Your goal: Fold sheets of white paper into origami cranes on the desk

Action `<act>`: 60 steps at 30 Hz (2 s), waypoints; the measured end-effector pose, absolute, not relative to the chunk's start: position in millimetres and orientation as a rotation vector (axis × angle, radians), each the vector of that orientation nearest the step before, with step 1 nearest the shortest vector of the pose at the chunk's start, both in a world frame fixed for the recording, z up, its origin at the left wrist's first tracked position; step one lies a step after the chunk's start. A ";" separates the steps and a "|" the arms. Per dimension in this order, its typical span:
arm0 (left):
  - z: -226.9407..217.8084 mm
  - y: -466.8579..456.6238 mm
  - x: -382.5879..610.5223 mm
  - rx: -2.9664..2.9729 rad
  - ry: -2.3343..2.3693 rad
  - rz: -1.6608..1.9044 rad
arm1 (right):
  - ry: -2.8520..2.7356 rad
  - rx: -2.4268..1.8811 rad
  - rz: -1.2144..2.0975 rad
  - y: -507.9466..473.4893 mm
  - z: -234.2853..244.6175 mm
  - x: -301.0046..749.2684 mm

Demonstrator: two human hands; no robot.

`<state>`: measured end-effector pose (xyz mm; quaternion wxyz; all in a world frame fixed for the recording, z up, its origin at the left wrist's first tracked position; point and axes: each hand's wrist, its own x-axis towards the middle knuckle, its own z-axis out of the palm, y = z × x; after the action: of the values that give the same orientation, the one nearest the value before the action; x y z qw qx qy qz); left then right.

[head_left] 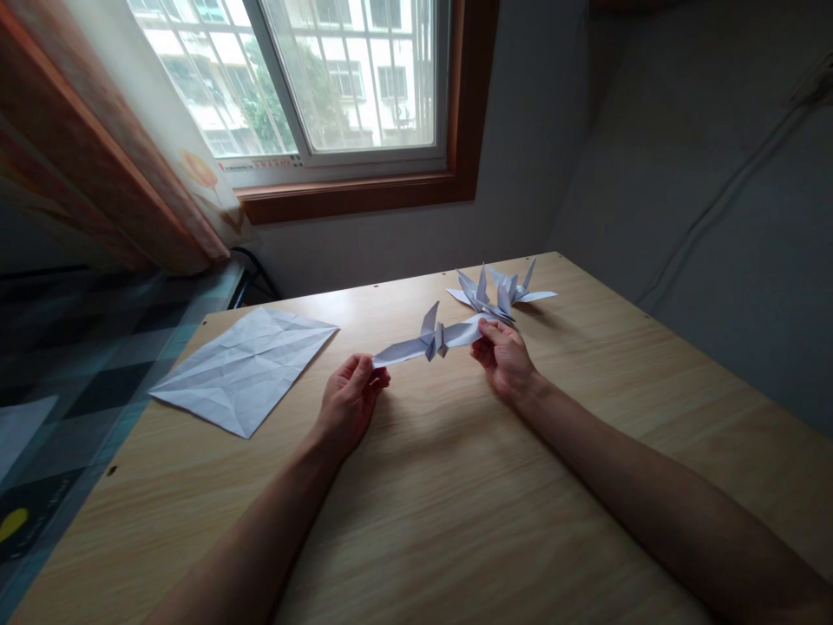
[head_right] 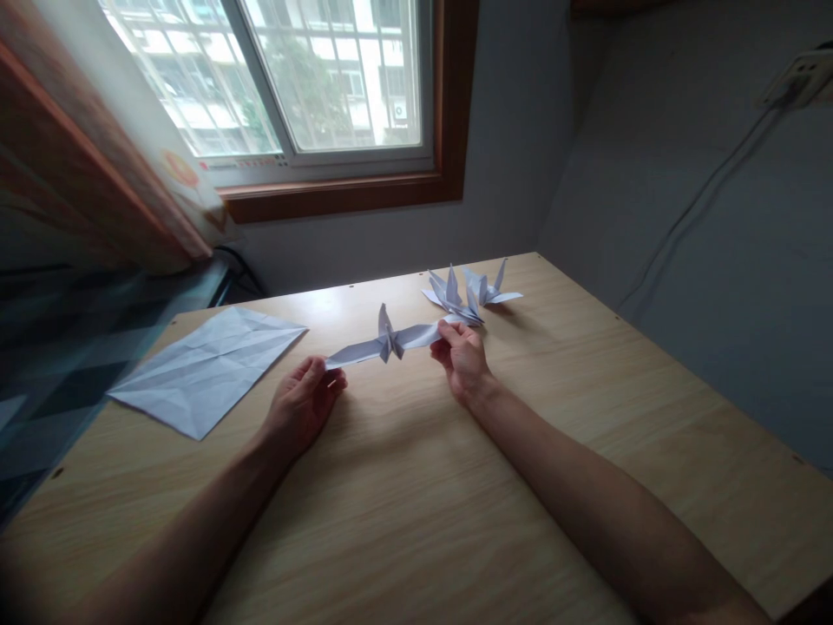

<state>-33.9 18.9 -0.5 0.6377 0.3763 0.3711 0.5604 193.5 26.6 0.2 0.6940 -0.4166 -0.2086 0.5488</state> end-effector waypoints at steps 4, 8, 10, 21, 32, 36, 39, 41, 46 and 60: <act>-0.1 17.4 -30.4 0.872 0.866 1.300 | -0.490 -0.962 1.171 28.2 -4.4 195.6; 3.0 15.0 -27.9 0.899 0.863 1.335 | -0.486 -1.012 1.022 34.2 -11.1 204.2; 3.4 14.3 -27.7 0.921 0.868 1.322 | -0.464 -1.038 0.942 38.7 -15.2 210.8; -0.7 11.4 -28.7 1.115 0.900 1.271 | -0.589 -1.090 0.779 44.3 -26.5 216.5; 19.5 7.5 -55.1 2.433 1.769 0.891 | -0.800 -1.308 0.344 37.5 -31.6 222.9; 27.2 19.2 -95.0 2.408 2.294 0.458 | -0.856 -1.318 0.270 34.8 -31.2 221.7; 27.3 28.2 -121.7 2.137 2.413 0.166 | -0.878 -1.313 0.231 34.4 -31.7 220.9; 26.5 32.1 -132.1 2.155 2.393 0.052 | -0.882 -1.317 0.227 34.7 -32.5 221.0; 29.4 38.3 -137.9 2.387 2.271 -0.004 | -0.897 -1.318 0.215 35.0 -34.1 222.0; 15.3 -6.5 -95.6 2.624 1.233 0.627 | -0.868 -1.295 0.191 33.7 -32.7 224.5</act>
<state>-95.6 -6.5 15.3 0.0879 0.8812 0.4140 0.2105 224.5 33.7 -32.7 0.7071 -0.5830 -0.3908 0.0860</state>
